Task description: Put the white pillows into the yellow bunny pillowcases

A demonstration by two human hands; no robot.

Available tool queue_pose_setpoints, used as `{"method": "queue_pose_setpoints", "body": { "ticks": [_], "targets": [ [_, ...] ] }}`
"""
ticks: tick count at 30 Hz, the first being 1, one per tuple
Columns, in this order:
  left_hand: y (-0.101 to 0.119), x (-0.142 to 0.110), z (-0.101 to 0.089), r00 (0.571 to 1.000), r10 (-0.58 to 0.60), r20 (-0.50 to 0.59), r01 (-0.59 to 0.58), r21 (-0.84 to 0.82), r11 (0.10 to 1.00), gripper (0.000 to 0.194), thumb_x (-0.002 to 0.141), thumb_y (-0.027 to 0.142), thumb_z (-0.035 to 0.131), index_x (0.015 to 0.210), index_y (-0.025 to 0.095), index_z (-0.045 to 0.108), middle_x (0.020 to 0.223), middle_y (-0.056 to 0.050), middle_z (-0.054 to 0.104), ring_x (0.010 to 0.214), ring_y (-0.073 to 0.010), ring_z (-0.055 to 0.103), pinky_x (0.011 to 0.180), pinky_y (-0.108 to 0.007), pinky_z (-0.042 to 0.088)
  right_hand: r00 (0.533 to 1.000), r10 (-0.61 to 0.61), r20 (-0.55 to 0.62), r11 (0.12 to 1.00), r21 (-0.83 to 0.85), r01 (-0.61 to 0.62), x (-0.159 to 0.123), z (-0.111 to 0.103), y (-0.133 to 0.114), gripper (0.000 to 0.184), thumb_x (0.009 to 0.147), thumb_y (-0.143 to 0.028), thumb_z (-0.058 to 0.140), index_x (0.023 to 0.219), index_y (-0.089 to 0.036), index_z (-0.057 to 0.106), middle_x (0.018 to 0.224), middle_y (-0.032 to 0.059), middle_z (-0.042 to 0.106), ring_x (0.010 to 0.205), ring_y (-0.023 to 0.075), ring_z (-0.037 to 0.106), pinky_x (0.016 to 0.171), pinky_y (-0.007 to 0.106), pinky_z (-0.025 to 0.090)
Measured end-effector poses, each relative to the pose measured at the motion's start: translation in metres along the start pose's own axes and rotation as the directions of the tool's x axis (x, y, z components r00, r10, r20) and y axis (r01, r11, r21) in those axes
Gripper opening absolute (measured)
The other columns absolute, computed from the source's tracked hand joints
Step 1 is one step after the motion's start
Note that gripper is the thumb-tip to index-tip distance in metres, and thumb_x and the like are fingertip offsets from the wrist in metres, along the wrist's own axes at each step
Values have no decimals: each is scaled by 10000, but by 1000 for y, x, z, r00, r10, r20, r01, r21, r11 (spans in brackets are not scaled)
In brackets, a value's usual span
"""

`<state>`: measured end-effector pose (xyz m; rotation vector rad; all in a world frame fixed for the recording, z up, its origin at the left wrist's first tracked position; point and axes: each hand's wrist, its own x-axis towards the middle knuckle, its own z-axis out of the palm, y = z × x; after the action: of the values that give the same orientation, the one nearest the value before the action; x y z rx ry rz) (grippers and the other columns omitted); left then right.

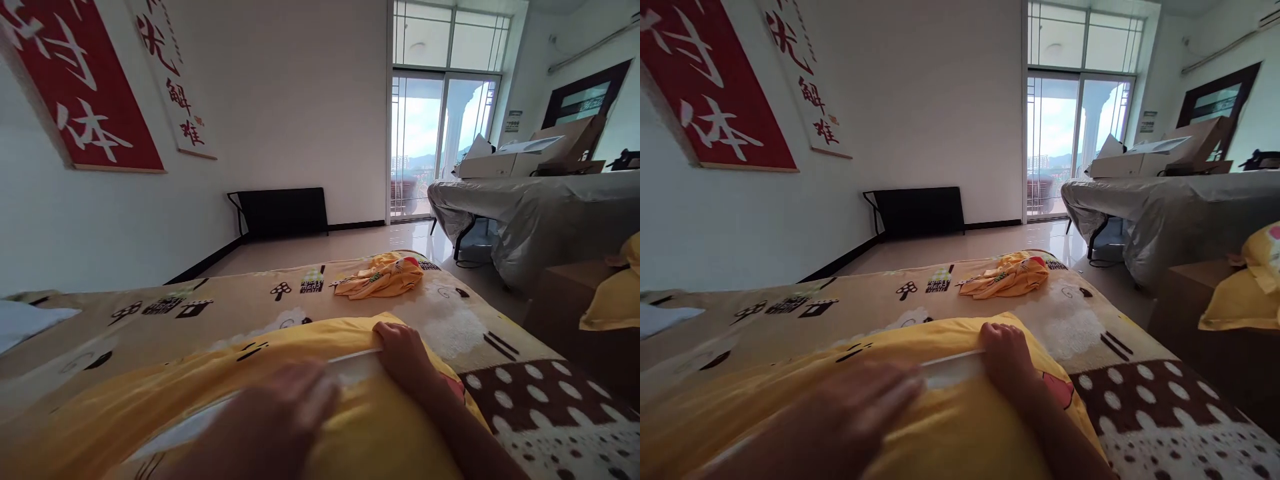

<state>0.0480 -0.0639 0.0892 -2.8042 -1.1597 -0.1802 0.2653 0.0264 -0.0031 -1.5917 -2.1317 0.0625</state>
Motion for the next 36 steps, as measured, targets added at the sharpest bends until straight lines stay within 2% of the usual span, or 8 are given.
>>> {"method": "queue_pose_setpoints", "body": {
  "ticks": [4,7,11,16,22,27,30,36],
  "targets": [
    [53,77,34,940,297,167,-317,110,942,281,800,181,449,1008,117,626,929,-157,662,808,-267,621,682,-369,491,998,-56,17,984,171,52,4,-2,16,297,706,-90,466,877,-211,678,895,19,708,829,154,608,690,224,337],
    [54,100,77,954,184,236,-212,101,972,332,730,165,509,1021,50,616,913,-214,655,767,-308,629,631,-403,495,988,-121,98,972,214,98,4,-8,28,250,696,-116,484,800,-211,691,839,14,710,759,146,594,659,224,331],
    [33,95,112,981,2,196,45,-234,971,207,823,236,440,908,161,614,904,-129,690,755,-247,647,686,-364,511,990,-87,115,993,91,77,1,-16,28,241,703,-84,453,771,-204,651,851,25,686,743,145,589,607,235,295],
    [17,90,116,995,-87,-39,52,-545,837,362,925,227,287,1259,245,429,1252,-67,586,1097,-173,572,947,-315,445,983,167,-70,982,-72,-172,-3,-15,6,205,750,-75,431,869,-183,557,801,70,654,678,170,585,556,263,247],
    [26,98,135,986,-1,169,23,-125,992,481,820,145,393,1296,78,421,966,-137,674,747,-245,638,653,-369,497,978,118,-174,959,275,-67,10,6,18,255,661,-43,378,844,-178,493,718,25,593,640,142,522,554,223,288],
    [38,94,136,964,208,-166,-159,269,950,333,857,187,402,1090,76,614,1086,-169,611,1019,-287,543,844,-421,438,999,3,-38,764,645,22,15,5,34,274,571,-105,448,828,-186,502,613,-53,508,552,97,415,504,187,281],
    [36,95,133,963,176,-206,-129,223,966,358,841,225,438,1137,99,595,1142,-150,600,1093,-310,506,912,-460,405,994,-105,8,701,710,68,14,1,36,418,588,-130,513,1001,-183,545,733,-40,570,609,98,471,541,180,336],
    [29,106,117,993,88,76,-88,-6,996,301,857,231,372,852,140,659,842,-106,686,756,-237,623,706,-379,472,990,76,-117,976,210,-50,14,0,33,458,652,-26,436,1061,-164,587,888,54,651,778,152,570,694,236,388]
  ]
}}
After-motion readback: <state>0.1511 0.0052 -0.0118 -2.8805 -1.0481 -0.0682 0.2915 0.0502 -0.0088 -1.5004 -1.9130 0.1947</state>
